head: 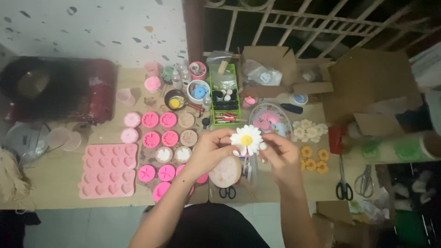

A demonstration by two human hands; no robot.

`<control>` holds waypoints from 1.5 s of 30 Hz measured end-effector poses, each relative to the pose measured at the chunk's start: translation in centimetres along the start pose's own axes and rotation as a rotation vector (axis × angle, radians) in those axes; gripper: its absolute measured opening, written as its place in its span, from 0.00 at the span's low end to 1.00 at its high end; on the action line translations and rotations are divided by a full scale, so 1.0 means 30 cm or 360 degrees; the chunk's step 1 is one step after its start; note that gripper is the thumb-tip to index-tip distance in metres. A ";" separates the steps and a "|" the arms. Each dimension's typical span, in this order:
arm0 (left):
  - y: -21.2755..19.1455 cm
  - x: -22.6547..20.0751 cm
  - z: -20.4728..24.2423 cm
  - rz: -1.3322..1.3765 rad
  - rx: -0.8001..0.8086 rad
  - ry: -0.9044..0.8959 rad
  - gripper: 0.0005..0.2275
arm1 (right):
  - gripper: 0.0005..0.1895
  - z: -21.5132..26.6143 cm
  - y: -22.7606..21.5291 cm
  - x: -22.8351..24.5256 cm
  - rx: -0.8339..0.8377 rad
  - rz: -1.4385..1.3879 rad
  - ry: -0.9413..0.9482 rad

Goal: Assembling decorative wax flower components into silicone molds to create candles.

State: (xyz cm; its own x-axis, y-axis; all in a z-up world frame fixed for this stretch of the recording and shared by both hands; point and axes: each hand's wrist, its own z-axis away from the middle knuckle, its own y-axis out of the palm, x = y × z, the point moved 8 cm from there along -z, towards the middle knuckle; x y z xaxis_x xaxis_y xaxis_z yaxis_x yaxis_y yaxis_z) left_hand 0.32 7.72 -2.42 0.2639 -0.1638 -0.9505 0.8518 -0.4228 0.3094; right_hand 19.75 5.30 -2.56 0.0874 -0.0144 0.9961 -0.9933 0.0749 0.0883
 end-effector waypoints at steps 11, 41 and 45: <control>-0.402 0.438 0.146 -0.0100 -0.0923 -0.0961 0.15 | 0.08 -0.115 -0.870 -0.906 -0.1068 -0.0479 0.0507; -1.126 0.690 0.675 0.0896 -0.1474 -0.0442 0.17 | 0.13 0.033 -1.341 -1.237 -0.2181 -0.0487 0.0770; -0.963 0.397 0.493 0.0899 -0.1231 -0.0227 0.19 | 0.05 0.023 -0.931 -1.150 -0.1426 -0.0117 0.0422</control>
State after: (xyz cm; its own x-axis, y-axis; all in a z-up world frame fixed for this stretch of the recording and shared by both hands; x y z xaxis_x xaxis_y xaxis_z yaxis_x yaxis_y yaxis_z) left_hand -27.84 4.80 -22.25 0.7119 -0.2908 -0.6392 0.6918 0.4468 0.5673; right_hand 44.41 3.03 -39.41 0.2718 0.1700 0.9472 -0.5653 0.8247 0.0142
